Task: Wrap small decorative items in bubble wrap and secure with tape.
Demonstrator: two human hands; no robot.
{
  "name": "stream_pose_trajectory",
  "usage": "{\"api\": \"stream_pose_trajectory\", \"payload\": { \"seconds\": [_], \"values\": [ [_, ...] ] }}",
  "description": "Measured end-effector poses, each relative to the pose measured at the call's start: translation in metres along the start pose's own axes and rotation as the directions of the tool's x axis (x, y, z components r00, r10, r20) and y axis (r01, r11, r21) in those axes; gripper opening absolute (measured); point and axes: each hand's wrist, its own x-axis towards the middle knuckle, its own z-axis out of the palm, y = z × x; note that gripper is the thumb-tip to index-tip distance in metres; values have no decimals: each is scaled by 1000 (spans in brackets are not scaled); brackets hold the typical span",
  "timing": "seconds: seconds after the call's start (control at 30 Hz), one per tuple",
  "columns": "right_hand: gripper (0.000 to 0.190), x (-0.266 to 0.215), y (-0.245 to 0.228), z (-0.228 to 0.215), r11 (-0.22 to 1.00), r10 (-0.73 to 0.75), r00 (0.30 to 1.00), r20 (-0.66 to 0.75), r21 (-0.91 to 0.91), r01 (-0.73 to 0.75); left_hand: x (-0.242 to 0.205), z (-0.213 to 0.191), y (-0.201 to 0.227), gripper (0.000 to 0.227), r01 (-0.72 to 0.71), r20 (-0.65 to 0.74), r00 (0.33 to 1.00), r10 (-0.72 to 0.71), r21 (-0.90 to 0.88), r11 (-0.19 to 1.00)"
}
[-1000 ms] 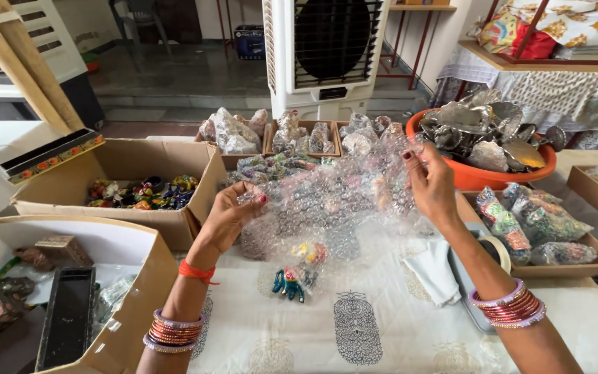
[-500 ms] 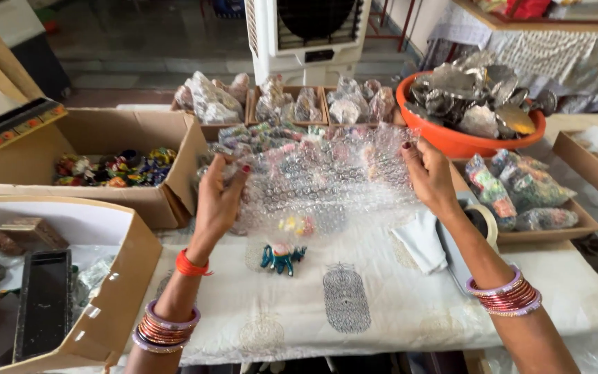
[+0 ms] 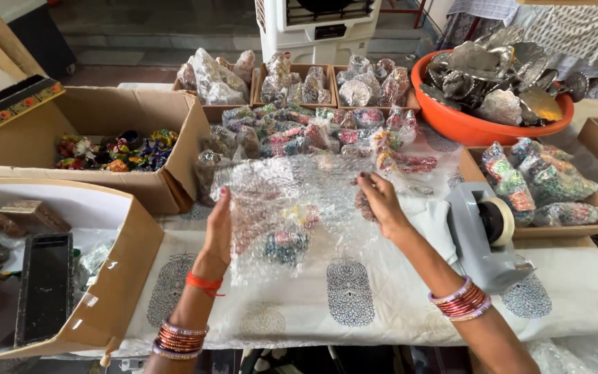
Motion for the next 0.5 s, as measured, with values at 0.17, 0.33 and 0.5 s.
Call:
{"api": "stream_pose_trajectory", "payload": {
  "seconds": [0.17, 0.33, 0.5],
  "values": [
    [45, 3, 13, 10, 971, 15, 993, 120, 237, -44, -42, 31, 102, 49, -36, 362, 923, 127, -248, 968],
    [56, 25, 66, 22, 998, 35, 988, 150, 42, -42, -57, 42, 181, 27, -196, 372, 881, 292, -276, 941],
    [70, 30, 91, 58, 413, -260, 744, 616, -625, 662, -46, 52, 203, 31, -252, 551, 817, 169, 77, 965]
  ]
}}
